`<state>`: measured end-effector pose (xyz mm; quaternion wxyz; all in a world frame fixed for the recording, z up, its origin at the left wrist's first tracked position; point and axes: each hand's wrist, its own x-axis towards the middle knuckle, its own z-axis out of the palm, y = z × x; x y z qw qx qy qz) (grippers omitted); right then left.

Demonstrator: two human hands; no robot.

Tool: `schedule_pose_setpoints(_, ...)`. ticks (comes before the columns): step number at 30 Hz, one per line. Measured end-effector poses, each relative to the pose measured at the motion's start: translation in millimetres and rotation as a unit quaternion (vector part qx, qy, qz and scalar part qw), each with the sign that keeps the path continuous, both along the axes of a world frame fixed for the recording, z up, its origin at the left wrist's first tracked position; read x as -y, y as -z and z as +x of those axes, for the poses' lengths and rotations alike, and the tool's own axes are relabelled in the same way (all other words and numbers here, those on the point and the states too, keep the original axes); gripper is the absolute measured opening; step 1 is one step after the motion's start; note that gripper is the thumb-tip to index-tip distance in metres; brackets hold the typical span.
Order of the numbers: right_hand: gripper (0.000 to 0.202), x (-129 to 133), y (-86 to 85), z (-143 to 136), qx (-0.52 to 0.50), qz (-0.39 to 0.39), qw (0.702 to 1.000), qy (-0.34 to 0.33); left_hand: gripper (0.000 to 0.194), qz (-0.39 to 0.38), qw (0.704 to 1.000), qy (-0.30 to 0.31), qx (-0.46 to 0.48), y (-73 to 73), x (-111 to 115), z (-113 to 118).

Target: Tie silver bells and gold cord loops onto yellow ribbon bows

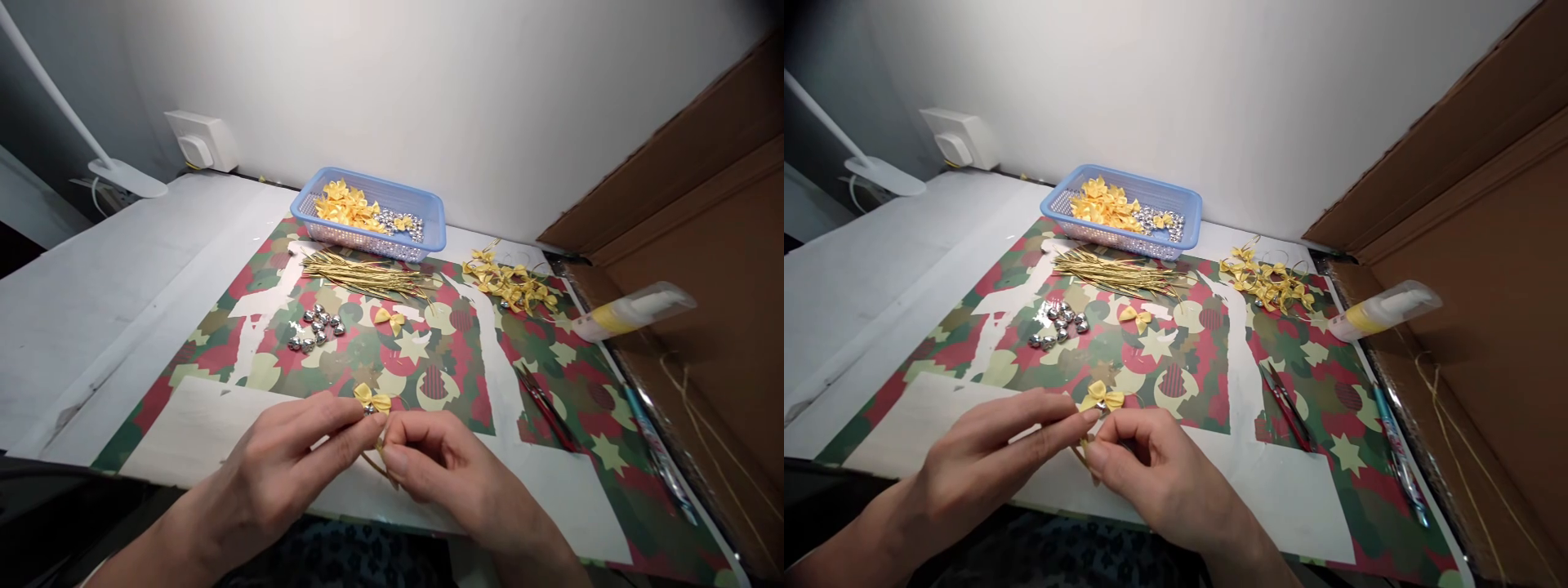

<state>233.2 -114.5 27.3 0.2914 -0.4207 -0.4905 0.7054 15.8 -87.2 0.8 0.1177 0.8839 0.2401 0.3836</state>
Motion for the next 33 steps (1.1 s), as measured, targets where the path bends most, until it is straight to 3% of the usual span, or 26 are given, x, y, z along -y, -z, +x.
schedule_pose_setpoints(6,0.045,-0.2,-1.3,0.0,0.026,0.020,0.999,0.004,0.028,-0.025,0.998,0.040,-0.031,-6.5,-4.6,3.6)
schedule_pose_setpoints(9,0.037,4.8,-1.0,1.8,0.104,0.095,0.988,0.070,0.029,-0.094,0.994,0.030,-0.037,-7.6,-3.6,5.8)
schedule_pose_setpoints(13,0.013,16.8,1.3,0.3,0.233,0.308,0.911,0.145,0.029,-0.171,0.985,-0.004,-0.039,-5.6,0.1,6.4)
schedule_pose_setpoints(16,0.024,23.0,4.5,-6.9,0.293,0.429,0.843,0.138,0.025,-0.179,0.982,-0.017,-0.061,-5.0,2.4,8.1)
schedule_pose_setpoints(19,0.023,24.1,8.4,-15.2,0.329,0.478,0.801,0.145,0.025,-0.180,0.980,-0.023,-0.086,-5.8,3.5,11.7)
schedule_pose_setpoints(23,0.021,22.4,10.9,-19.2,0.357,0.511,0.767,0.149,0.029,-0.188,0.977,-0.027,-0.102,-9.7,4.0,15.1)
schedule_pose_setpoints(25,0.022,21.9,9.8,-17.7,0.353,0.515,0.768,0.145,0.030,-0.216,0.971,-0.021,-0.098,-13.2,4.1,14.5)
schedule_pose_setpoints(29,0.022,21.8,3.8,-11.2,0.314,0.477,0.806,0.153,0.014,-0.298,0.953,-0.038,-0.034,-19.0,5.8,9.5)
schedule_pose_setpoints(33,0.021,22.6,-1.9,-6.8,0.277,0.458,0.828,0.164,0.029,-0.350,0.934,-0.068,0.037,-18.2,9.5,8.3)
